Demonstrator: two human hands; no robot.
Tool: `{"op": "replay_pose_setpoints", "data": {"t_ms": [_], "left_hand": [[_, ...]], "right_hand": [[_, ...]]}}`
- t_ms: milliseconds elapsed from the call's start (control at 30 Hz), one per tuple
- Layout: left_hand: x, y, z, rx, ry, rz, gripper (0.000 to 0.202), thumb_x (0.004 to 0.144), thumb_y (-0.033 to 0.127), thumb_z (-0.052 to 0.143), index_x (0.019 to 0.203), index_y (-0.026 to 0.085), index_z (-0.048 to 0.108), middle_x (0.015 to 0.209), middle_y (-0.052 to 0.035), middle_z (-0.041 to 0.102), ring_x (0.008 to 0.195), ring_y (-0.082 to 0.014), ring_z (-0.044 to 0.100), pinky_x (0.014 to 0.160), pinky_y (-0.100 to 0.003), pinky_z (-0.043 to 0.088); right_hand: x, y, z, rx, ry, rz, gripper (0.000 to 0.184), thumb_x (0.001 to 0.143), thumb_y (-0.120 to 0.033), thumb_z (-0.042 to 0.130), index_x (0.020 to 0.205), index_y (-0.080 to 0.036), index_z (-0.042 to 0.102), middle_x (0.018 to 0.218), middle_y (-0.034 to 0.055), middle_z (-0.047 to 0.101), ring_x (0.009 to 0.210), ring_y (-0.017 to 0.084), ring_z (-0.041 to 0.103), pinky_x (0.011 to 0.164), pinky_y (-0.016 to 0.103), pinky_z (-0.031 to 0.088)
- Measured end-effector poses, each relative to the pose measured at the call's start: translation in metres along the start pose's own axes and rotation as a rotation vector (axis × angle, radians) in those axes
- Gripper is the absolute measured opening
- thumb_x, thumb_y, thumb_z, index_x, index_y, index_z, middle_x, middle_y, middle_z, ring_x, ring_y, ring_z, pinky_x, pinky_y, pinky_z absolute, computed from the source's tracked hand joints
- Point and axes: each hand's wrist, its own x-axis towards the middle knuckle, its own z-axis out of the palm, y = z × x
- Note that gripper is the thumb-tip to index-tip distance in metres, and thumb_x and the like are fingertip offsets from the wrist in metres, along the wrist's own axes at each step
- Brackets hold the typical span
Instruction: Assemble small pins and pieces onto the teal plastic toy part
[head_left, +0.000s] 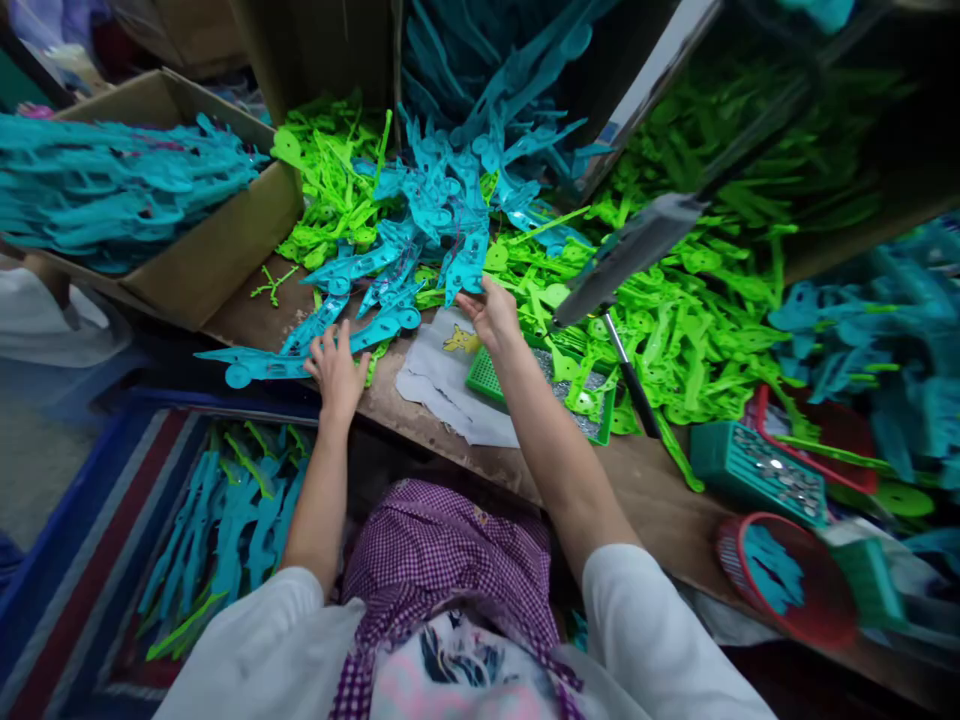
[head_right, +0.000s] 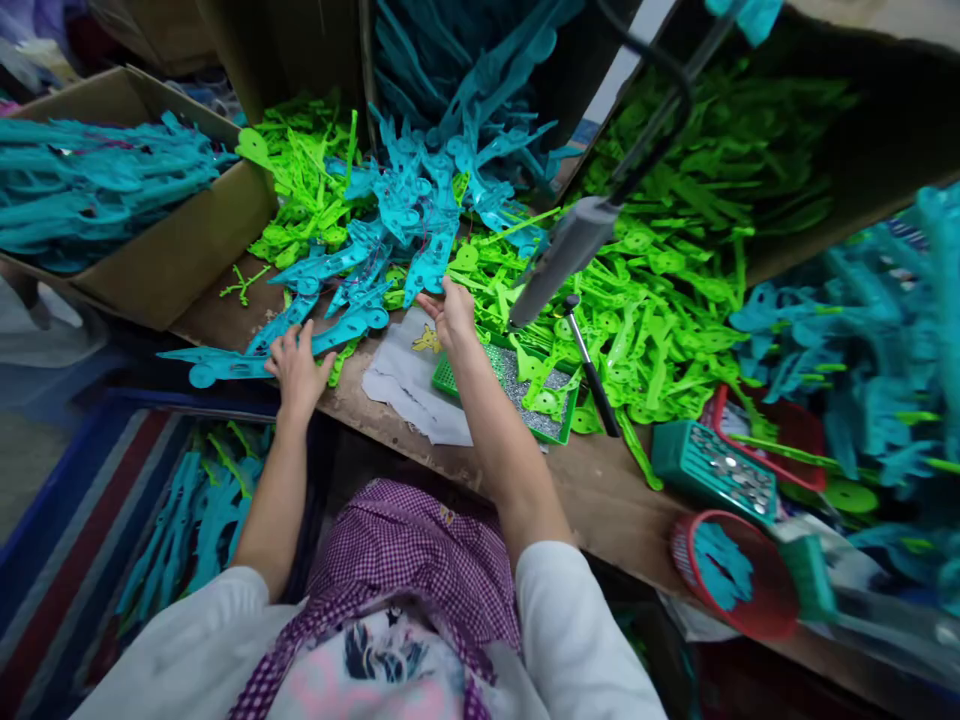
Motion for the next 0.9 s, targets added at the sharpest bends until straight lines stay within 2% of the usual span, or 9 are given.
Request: {"op": "replay_pose_setpoints", "data": {"t_ms": [100,233,367,467,567,633,767,833,900], "left_hand": [[0.015,-0.015,-0.009,0.066,-0.164,0.091,0.040,0.079,0.028,0.067,0.118,0.019,0.065,0.118,-0.0185,0.060,0.118,-0.0438,0.045,0.095,-0.063,0.033],[0.016,-0.033,-0.024,0.088,-0.177,0.291,0.036,0.076,0.031,0.070,0.111,0.023,0.070,0.108,-0.0136,0.063,0.113,-0.0383,0.049,0.095,-0.053,0.034],[-0.008,-0.046,-0.055,0.106,-0.184,0.486,0.035,0.081,0.034,0.066,0.115,0.027,0.069,0.105,-0.0108,0.064,0.103,-0.0316,0.057,0.093,-0.047,0.032],[-0.038,-0.036,-0.083,0.136,-0.212,0.671,0.033,0.086,0.034,0.062,0.119,0.032,0.067,0.098,-0.0081,0.065,0.093,-0.0258,0.060,0.088,-0.043,0.031],[-0.070,-0.012,-0.105,0.177,-0.186,0.835,0.037,0.088,0.028,0.061,0.124,0.030,0.063,0.092,-0.0059,0.065,0.084,-0.0212,0.059,0.078,-0.038,0.029],[-0.086,0.004,-0.112,0.159,-0.187,0.905,0.038,0.087,0.026,0.062,0.126,0.025,0.062,0.089,-0.0049,0.065,0.082,-0.0195,0.059,0.075,-0.036,0.027],[-0.099,0.023,-0.100,0.085,-0.269,0.939,0.037,0.085,0.029,0.067,0.121,0.024,0.063,0.087,-0.0040,0.064,0.081,-0.0184,0.057,0.075,-0.035,0.025],[-0.104,0.030,-0.083,0.033,-0.315,0.976,0.038,0.084,0.031,0.068,0.121,0.024,0.062,0.088,-0.0039,0.064,0.082,-0.0184,0.057,0.076,-0.035,0.025],[-0.113,0.038,-0.067,-0.030,-0.304,1.017,0.041,0.086,0.034,0.067,0.125,0.023,0.060,0.091,-0.0043,0.064,0.084,-0.0184,0.057,0.078,-0.035,0.026]], "right_hand": [[-0.004,-0.008,0.005,0.025,0.011,0.039,0.010,0.095,-0.022,0.044,0.085,-0.020,0.047,0.065,-0.0036,0.062,0.053,0.007,0.062,0.062,0.022,0.061],[-0.003,-0.010,0.001,0.013,0.016,0.091,0.013,0.095,-0.021,0.043,0.084,-0.019,0.048,0.063,-0.0033,0.061,0.052,0.008,0.062,0.060,0.022,0.060],[0.005,-0.006,-0.005,-0.031,-0.007,0.137,0.012,0.095,-0.020,0.042,0.087,-0.018,0.051,0.067,-0.0019,0.063,0.059,0.009,0.064,0.069,0.025,0.061],[-0.008,0.003,-0.011,-0.155,-0.053,0.072,0.013,0.092,-0.030,0.051,0.098,-0.019,0.054,0.089,0.0030,0.069,0.085,0.013,0.068,0.090,0.033,0.057],[-0.055,0.015,-0.037,-0.324,-0.064,-0.170,0.054,0.076,-0.053,0.069,0.120,-0.026,0.053,0.133,0.0063,0.059,0.132,0.023,0.049,0.113,0.045,0.037],[-0.103,0.023,-0.068,-0.332,-0.162,-0.226,0.068,0.069,-0.067,0.067,0.124,-0.029,0.054,0.143,0.0054,0.052,0.139,0.027,0.041,0.116,0.047,0.033],[-0.192,0.035,-0.135,-0.144,-0.339,0.107,0.082,0.074,-0.088,0.031,0.112,-0.023,0.064,0.111,0.0119,0.070,0.106,0.030,0.066,0.087,0.048,0.054],[-0.217,0.042,-0.154,-0.136,-0.222,0.071,0.074,0.068,-0.085,0.049,0.102,-0.022,0.066,0.094,0.0085,0.073,0.088,0.025,0.069,0.075,0.039,0.056],[-0.226,0.048,-0.163,-0.168,-0.017,-0.023,0.052,0.064,-0.068,0.070,0.087,-0.021,0.065,0.076,0.0008,0.069,0.069,0.017,0.065,0.066,0.030,0.053]]}}
